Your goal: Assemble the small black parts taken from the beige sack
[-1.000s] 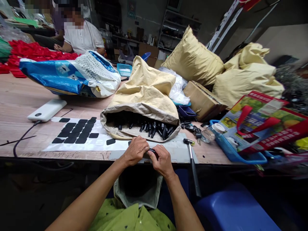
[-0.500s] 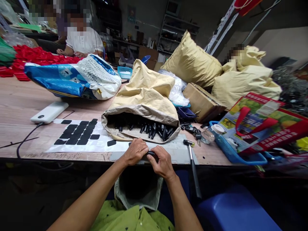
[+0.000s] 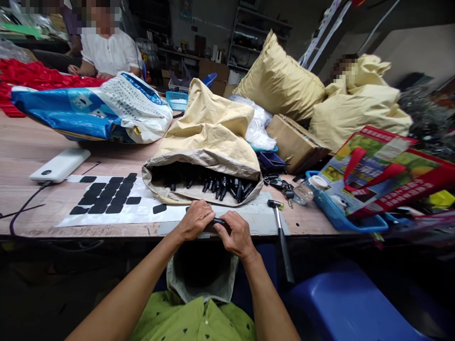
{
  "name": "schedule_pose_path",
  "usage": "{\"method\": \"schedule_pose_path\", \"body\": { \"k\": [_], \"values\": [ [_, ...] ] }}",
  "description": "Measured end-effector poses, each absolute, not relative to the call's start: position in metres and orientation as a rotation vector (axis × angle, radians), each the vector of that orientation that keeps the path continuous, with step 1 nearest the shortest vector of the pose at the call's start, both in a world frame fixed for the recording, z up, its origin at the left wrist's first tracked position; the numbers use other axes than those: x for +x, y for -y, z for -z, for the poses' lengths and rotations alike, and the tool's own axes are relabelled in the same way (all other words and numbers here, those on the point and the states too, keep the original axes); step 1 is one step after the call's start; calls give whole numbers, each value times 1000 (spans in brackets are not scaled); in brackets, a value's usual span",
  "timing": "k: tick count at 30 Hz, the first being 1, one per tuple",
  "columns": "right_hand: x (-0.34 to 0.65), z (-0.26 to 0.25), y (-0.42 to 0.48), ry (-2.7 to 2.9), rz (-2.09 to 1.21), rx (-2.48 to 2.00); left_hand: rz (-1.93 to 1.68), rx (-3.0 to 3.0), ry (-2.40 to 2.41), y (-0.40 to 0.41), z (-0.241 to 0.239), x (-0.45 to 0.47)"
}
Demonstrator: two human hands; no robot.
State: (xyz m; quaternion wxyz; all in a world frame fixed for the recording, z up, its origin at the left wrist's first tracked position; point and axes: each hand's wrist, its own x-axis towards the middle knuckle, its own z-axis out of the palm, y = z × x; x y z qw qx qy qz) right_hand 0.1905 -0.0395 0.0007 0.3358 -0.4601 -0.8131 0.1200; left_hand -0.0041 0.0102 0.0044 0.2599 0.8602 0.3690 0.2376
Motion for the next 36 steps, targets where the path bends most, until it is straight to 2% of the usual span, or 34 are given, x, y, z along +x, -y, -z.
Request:
{"method": "schedule_pose_path", "body": {
  "k": [12, 28, 36],
  "values": [
    [188, 6, 37, 2121, -201, -1177, -609, 2427, -968, -12, 0, -3],
    [187, 3, 35, 2078, -243, -1173, -634, 2414, -1003, -7, -6, 0],
    [192, -1, 84, 2007, -260, -1051, -994, 2105, -1072, 0, -15, -3]
  ]
}}
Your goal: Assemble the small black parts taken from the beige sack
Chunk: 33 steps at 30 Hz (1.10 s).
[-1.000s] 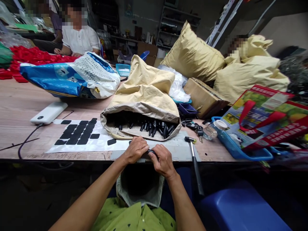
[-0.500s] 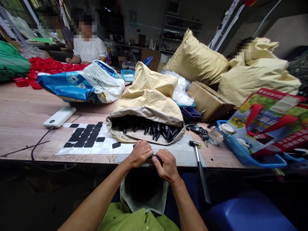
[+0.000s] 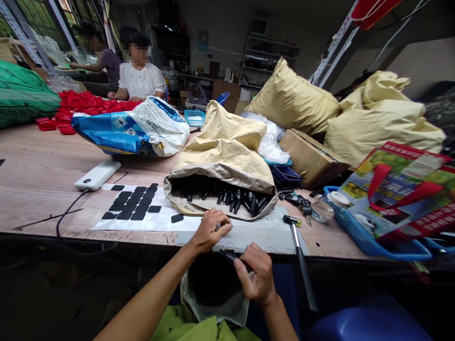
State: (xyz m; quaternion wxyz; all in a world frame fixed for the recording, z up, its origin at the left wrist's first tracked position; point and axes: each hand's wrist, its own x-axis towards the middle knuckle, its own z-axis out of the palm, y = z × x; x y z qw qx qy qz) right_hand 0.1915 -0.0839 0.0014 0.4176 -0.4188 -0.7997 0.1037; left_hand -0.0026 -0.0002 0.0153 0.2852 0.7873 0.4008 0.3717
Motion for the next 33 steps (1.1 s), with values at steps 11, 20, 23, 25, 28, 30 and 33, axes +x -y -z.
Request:
{"method": "schedule_pose_path", "body": {
  "k": [11, 20, 23, 25, 28, 30, 33],
  "values": [
    [172, 76, 118, 2326, -537, -1852, -1111, 2069, -1200, 2, -14, -1],
    [168, 76, 111, 2338, -704, -1887, -1241, 2063, -1392, -5, -17, -13],
    [167, 78, 111, 2420, -688, -1852, -1233, 2006, -1750, -24, -24, -34],
    [167, 80, 110, 2442, -684, -1838, -1133, 1934, -2037, -38, -29, -48],
    [167, 80, 110, 2454, -696, -1819, -873, 1856, -2287, -53, -35, -61],
    [167, 80, 110, 2458, -705, -1813, -699, 1838, -2314, -58, -35, -65],
    [167, 78, 110, 2456, -709, -1818, -670, 1825, -2279, -58, -33, -68]
  ]
}}
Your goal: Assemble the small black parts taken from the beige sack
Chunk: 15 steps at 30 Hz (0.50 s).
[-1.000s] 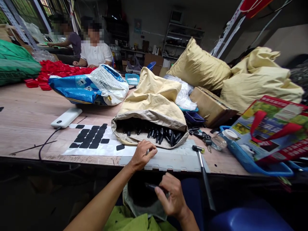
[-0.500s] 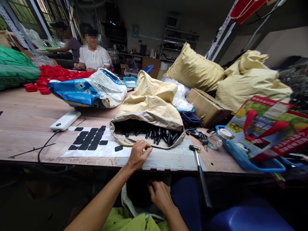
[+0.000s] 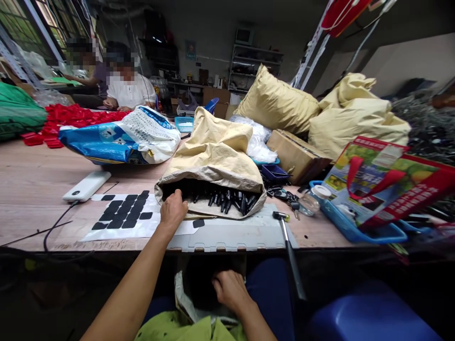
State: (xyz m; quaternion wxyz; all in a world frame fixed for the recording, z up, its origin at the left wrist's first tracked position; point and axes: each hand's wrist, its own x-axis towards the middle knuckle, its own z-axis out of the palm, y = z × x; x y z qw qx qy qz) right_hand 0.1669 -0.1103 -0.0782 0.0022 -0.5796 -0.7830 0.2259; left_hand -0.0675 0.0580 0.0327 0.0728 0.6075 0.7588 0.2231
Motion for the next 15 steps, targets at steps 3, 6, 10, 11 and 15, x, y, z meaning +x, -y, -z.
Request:
{"method": "schedule_pose_path", "body": {
  "k": [3, 6, 10, 11, 15],
  "values": [
    [167, 78, 111, 2442, -708, -1824, -961, 1711, -2230, -50, -32, -68],
    [167, 78, 111, 2445, -702, -1812, -1265, 1455, -1966, -38, -32, -60],
    [166, 79, 111, 2451, -705, -1811, -1208, 1149, -1408, -21, -27, -30],
    [166, 79, 111, 2447, -705, -1819, -1159, 1090, -1326, -18, -26, -21],
    [167, 79, 112, 2443, -719, -1831, -1038, 877, -1093, -12, -23, 8]
  ]
}}
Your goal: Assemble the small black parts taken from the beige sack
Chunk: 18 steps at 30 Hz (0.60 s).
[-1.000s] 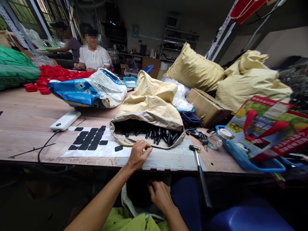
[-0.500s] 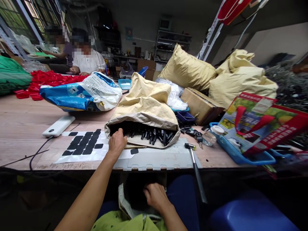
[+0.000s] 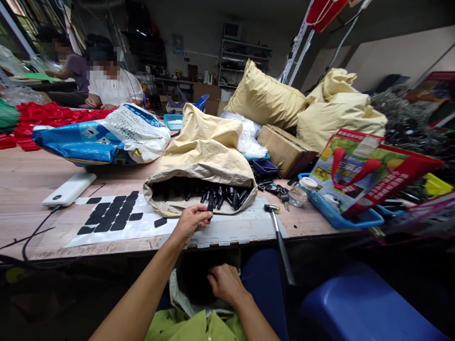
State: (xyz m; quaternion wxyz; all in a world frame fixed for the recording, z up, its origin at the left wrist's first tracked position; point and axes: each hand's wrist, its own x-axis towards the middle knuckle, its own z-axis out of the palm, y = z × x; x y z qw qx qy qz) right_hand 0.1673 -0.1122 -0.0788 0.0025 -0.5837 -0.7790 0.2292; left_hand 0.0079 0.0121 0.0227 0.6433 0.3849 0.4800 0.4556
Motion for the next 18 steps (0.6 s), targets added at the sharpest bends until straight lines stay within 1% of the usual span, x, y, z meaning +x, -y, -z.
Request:
{"method": "schedule_pose_path", "body": {
  "k": [4, 7, 10, 12, 15, 18],
  "values": [
    [169, 78, 113, 2420, -730, -1778, -1016, 797, -959, -13, -20, 16],
    [166, 71, 116, 2339, -703, -1561, -1030, 776, -902, -15, -16, 13],
    [160, 50, 118, 2133, -632, -1269, -1049, 745, -880, -16, -13, 9],
    [157, 30, 114, 1952, -545, -1173, -1046, 754, -866, -16, -12, 8],
    [157, 2, 96, 1726, -363, -1235, -1039, 783, -829, -13, -12, 6],
    [161, -12, 69, 1662, -227, -1392, -1022, 807, -780, -10, -12, 3]
  ]
}}
